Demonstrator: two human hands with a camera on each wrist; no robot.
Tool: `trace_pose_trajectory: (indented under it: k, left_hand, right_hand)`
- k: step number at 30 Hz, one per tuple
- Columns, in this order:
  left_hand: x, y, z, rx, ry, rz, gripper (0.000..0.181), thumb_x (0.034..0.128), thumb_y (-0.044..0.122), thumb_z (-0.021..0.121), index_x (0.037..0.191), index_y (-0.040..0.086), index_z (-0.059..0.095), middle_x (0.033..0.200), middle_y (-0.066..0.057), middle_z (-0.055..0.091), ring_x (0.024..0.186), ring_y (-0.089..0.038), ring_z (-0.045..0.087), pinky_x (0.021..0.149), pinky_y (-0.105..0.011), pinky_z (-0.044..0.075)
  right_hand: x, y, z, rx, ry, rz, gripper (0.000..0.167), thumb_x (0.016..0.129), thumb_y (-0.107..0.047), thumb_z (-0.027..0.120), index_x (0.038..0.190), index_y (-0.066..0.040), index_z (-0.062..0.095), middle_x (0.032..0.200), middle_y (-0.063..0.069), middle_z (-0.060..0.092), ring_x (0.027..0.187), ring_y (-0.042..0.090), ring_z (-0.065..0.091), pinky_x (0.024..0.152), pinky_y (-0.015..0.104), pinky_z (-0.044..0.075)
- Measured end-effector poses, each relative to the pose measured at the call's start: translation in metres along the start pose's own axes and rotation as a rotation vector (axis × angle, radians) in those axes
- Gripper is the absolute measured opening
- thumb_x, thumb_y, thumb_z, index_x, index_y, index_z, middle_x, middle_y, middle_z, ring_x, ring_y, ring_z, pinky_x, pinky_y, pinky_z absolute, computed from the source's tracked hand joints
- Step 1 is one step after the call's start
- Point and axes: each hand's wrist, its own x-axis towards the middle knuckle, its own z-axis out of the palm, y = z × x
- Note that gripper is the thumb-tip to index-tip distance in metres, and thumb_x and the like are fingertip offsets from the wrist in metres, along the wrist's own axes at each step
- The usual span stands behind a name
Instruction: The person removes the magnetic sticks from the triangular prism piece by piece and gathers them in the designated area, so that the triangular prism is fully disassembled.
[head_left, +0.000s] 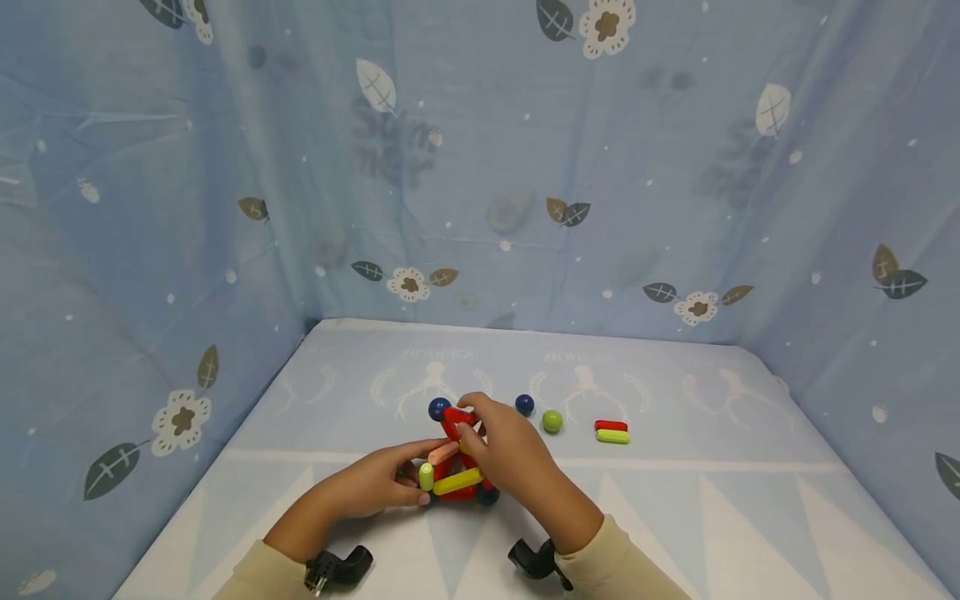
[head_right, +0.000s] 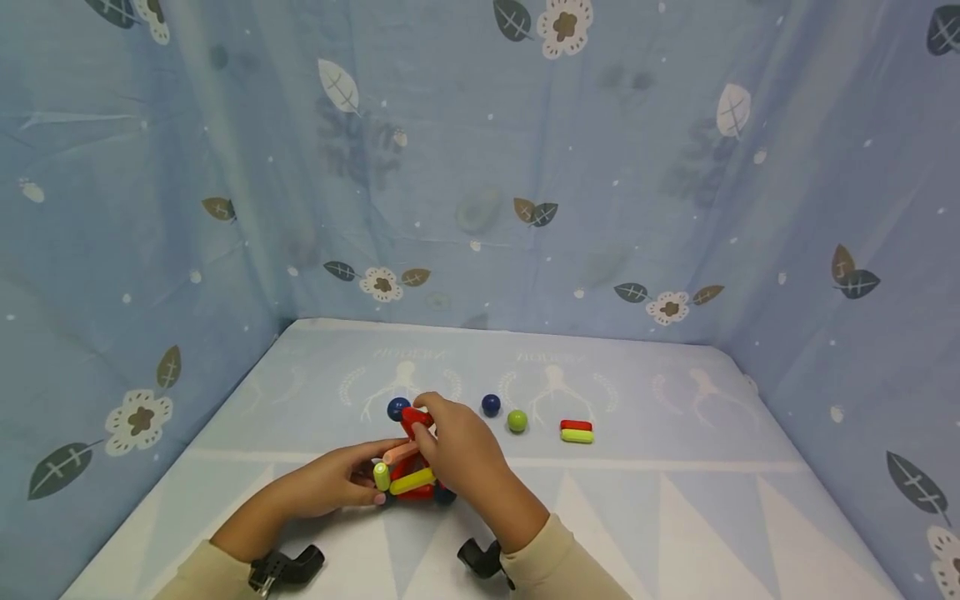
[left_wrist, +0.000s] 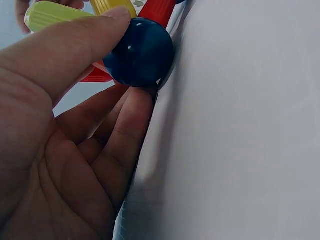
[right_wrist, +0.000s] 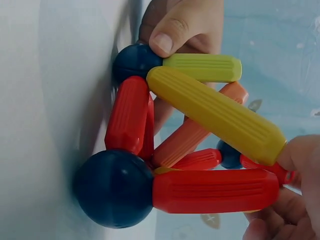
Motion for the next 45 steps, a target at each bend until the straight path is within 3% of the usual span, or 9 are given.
trace_pose_trajectory:
  k: [2,6,12,16,19,27,36,41,45]
  left_hand:
    - [0.0,0.0,-0.001,0.008,-0.003,-0.002,0.077,0.0903,0.023,0.085,0.157,0.032,0.048,0.139,-0.004,0.065,0.106,-0.018,0.068,0.09,-0.035,0.059]
    - [0.001,0.0,-0.002,0.012,-0.005,-0.001,0.077,0.0906,0.023,0.084,0.157,0.036,0.048,0.131,-0.001,0.066,0.097,-0.018,0.065,0.085,-0.03,0.057]
    - [0.002,-0.001,0.004,-0.054,-0.018,-0.021,0.083,0.0902,0.023,0.085,0.161,0.03,0.042,0.142,-0.007,0.06,0.099,-0.018,0.067,0.086,-0.028,0.058]
    - [0.001,0.001,0.007,-0.069,0.002,-0.026,0.092,0.0887,0.026,0.086,0.164,0.027,0.033,0.123,-0.008,0.065,0.093,-0.019,0.069,0.082,-0.028,0.059]
    - [0.002,0.004,0.007,-0.057,0.032,-0.024,0.096,0.0883,0.026,0.087,0.165,0.032,0.029,0.103,-0.006,0.067,0.089,-0.02,0.069,0.08,-0.028,0.059]
    - [0.004,0.007,0.01,-0.028,0.022,0.005,0.097,0.0914,0.025,0.084,0.165,0.044,0.023,0.106,-0.002,0.067,0.092,-0.019,0.069,0.08,-0.028,0.058]
    - [0.002,0.006,0.011,-0.017,0.017,-0.01,0.098,0.091,0.025,0.084,0.164,0.047,0.023,0.107,-0.001,0.067,0.093,-0.017,0.069,0.08,-0.028,0.058]
    - [0.002,0.008,0.007,0.007,0.009,-0.025,0.098,0.0915,0.025,0.083,0.164,0.048,0.022,0.108,-0.001,0.068,0.094,-0.017,0.068,0.081,-0.03,0.058]
    - [0.001,0.007,0.007,0.01,0.007,-0.043,0.098,0.0913,0.024,0.084,0.164,0.049,0.023,0.112,-0.001,0.069,0.093,-0.017,0.068,0.08,-0.03,0.057]
  right_hand:
    - [0.0,0.001,0.001,0.042,0.023,0.049,0.027,0.104,-0.031,0.065,0.129,-0.022,0.064,0.105,-0.004,0.071,0.082,0.012,0.062,0.066,0.022,0.056]
    - [0.002,0.006,0.002,0.098,0.083,0.098,0.019,0.103,-0.027,0.065,0.121,-0.021,0.067,0.105,-0.004,0.07,0.084,0.012,0.063,0.069,0.024,0.059]
    - [-0.001,0.014,0.004,0.199,0.094,0.163,0.014,0.098,-0.018,0.067,0.113,-0.018,0.069,0.107,-0.001,0.07,0.086,0.014,0.066,0.07,0.027,0.061]
    - [-0.003,0.016,0.003,0.238,0.099,0.179,0.014,0.096,-0.015,0.068,0.109,-0.019,0.071,0.105,-0.001,0.069,0.078,0.015,0.063,0.064,0.026,0.058]
    - [0.0,0.017,0.0,0.266,0.109,0.18,0.015,0.095,-0.013,0.067,0.108,-0.019,0.072,0.105,0.0,0.069,0.075,0.015,0.062,0.062,0.026,0.057]
    - [0.003,0.021,-0.005,0.302,0.103,0.221,0.016,0.092,-0.008,0.067,0.101,-0.019,0.074,0.095,0.0,0.072,0.07,0.019,0.06,0.06,0.029,0.055]
    - [0.004,0.034,0.001,0.364,0.056,0.248,0.014,0.095,-0.011,0.07,0.104,-0.021,0.074,0.101,-0.001,0.073,0.08,0.02,0.062,0.068,0.032,0.056]
    - [0.007,0.046,-0.005,0.414,0.021,0.296,0.011,0.098,-0.017,0.073,0.105,-0.025,0.075,0.106,0.0,0.073,0.085,0.022,0.063,0.067,0.034,0.052]
    - [0.009,0.059,-0.015,0.471,0.048,0.341,0.012,0.099,-0.02,0.072,0.109,-0.026,0.076,0.11,-0.001,0.073,0.094,0.022,0.068,0.077,0.036,0.054]
